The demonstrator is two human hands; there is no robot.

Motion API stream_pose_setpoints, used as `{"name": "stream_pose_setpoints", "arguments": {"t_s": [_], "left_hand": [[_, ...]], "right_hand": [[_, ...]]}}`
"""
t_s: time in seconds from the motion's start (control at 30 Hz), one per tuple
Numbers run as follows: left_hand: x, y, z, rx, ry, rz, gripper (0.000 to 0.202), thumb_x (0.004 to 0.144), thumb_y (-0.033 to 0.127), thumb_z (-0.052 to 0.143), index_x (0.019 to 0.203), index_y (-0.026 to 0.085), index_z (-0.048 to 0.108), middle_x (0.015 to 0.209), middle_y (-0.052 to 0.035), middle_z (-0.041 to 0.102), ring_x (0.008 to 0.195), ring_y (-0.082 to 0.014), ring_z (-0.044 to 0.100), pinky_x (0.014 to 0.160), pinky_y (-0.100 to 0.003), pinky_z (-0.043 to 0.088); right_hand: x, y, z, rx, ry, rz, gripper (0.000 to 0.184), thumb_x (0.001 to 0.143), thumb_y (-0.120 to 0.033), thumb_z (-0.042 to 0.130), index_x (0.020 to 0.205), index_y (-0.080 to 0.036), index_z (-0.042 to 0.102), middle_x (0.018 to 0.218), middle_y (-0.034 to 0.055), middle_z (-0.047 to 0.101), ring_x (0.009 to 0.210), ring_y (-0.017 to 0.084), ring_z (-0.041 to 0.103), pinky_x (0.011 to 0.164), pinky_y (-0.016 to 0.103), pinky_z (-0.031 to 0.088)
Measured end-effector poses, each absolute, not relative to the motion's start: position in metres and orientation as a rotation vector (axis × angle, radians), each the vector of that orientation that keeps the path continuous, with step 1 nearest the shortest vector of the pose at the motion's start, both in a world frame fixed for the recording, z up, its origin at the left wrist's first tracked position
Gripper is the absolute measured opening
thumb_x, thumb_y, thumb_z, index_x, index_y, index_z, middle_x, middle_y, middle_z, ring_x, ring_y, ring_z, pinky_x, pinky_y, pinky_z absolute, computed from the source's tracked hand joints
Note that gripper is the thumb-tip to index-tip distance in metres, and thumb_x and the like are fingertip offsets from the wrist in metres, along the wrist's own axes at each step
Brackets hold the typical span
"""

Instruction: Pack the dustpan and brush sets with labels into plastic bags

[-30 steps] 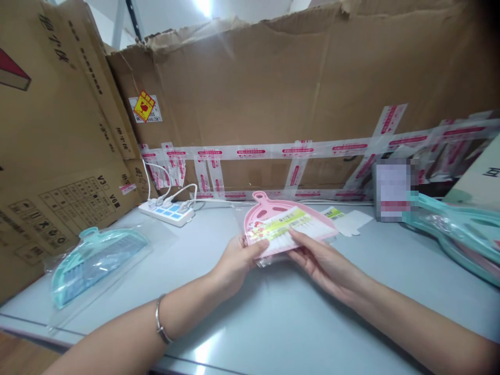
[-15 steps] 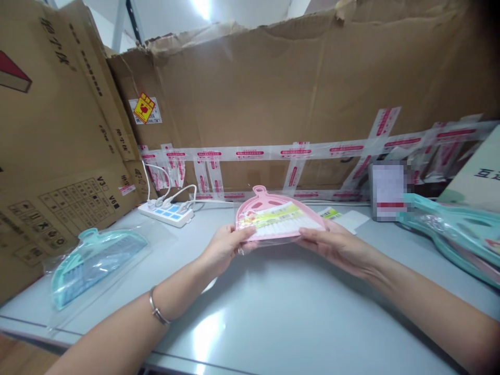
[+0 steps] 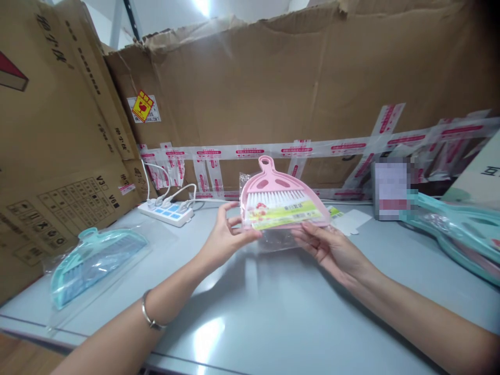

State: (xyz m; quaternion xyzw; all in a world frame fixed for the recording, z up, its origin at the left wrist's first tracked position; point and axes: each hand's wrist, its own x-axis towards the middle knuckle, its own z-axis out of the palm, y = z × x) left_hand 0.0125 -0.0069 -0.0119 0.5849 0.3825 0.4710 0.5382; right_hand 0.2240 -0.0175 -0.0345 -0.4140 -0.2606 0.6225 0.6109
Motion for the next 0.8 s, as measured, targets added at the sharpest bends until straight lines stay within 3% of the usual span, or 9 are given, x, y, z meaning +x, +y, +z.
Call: {"name": "stream_pose_setpoints", "arguments": {"t_s": [0.07, 0.17, 0.33, 0.43, 0.57, 0.8], "left_hand": [[0.007, -0.007, -0.009, 1.589, 0.737, 1.086, 0.119, 0.046, 0.029, 0.086, 0.14, 0.035, 0.014, 0.134, -0.0145, 0.043, 0.098, -0.0239, 0.062, 0.081, -0.037, 0.051], [0.004, -0.008, -0.016, 1.921, 0.682, 0.961, 0.117, 0.045, 0.025, 0.087, 0.14, 0.04, 0.02, 0.148, -0.0114, 0.022, 0.12, -0.032, 0.047, 0.088, -0.042, 0.049], [0.018, -0.005, -0.04, 1.877, 0.894, 1.12, 0.06, 0.066, 0.029, 0.074, 0.121, 0.024, 0.05, 0.126, -0.0118, 0.05, 0.107, -0.0246, 0.055, 0.081, -0.035, 0.051], [0.022, -0.003, -0.042, 1.716, 0.927, 1.227, 0.035, 0.069, 0.03, 0.071, 0.101, 0.019, 0.061, 0.107, -0.0082, 0.06, 0.098, -0.02, 0.059, 0.078, -0.031, 0.051], [0.021, -0.002, -0.037, 1.678, 0.952, 1.334, 0.025, 0.065, 0.029, 0.074, 0.086, 0.017, 0.066, 0.095, -0.0059, 0.062, 0.091, -0.0178, 0.06, 0.077, -0.029, 0.051], [0.019, 0.003, -0.039, 1.572, 0.933, 1.357, 0.028, 0.062, 0.027, 0.075, 0.086, 0.016, 0.065, 0.095, -0.006, 0.063, 0.091, -0.0177, 0.06, 0.08, -0.03, 0.052]], "right_hand": [[0.224, -0.017, -0.035, -0.929, -0.569, 1.423, 0.01, 0.068, -0.009, 0.065, 0.075, -0.016, 0.064, 0.071, 0.0026, 0.071, 0.06, 0.012, 0.066, 0.06, 0.019, 0.057], [0.222, -0.017, -0.036, -0.897, -0.575, 1.424, 0.011, 0.069, -0.008, 0.062, 0.074, -0.017, 0.063, 0.074, 0.0017, 0.071, 0.058, 0.011, 0.064, 0.057, 0.02, 0.056], [0.215, -0.021, -0.037, -0.951, -0.551, 1.464, 0.012, 0.071, -0.007, 0.06, 0.078, -0.016, 0.064, 0.074, 0.0033, 0.07, 0.06, 0.013, 0.065, 0.057, 0.02, 0.056], [0.213, -0.021, -0.04, -0.966, -0.551, 1.496, 0.012, 0.074, -0.008, 0.06, 0.081, -0.016, 0.065, 0.075, 0.0035, 0.071, 0.063, 0.013, 0.066, 0.061, 0.021, 0.057], [0.214, -0.02, -0.044, -0.937, -0.618, 1.526, 0.011, 0.074, -0.012, 0.063, 0.084, -0.016, 0.065, 0.08, 0.0039, 0.071, 0.068, 0.014, 0.067, 0.065, 0.022, 0.057], [0.216, -0.025, -0.027, -0.832, -0.631, 1.674, 0.023, 0.076, -0.014, 0.053, 0.097, -0.015, 0.061, 0.093, 0.0106, 0.07, 0.084, 0.02, 0.068, 0.076, 0.031, 0.057]]}}
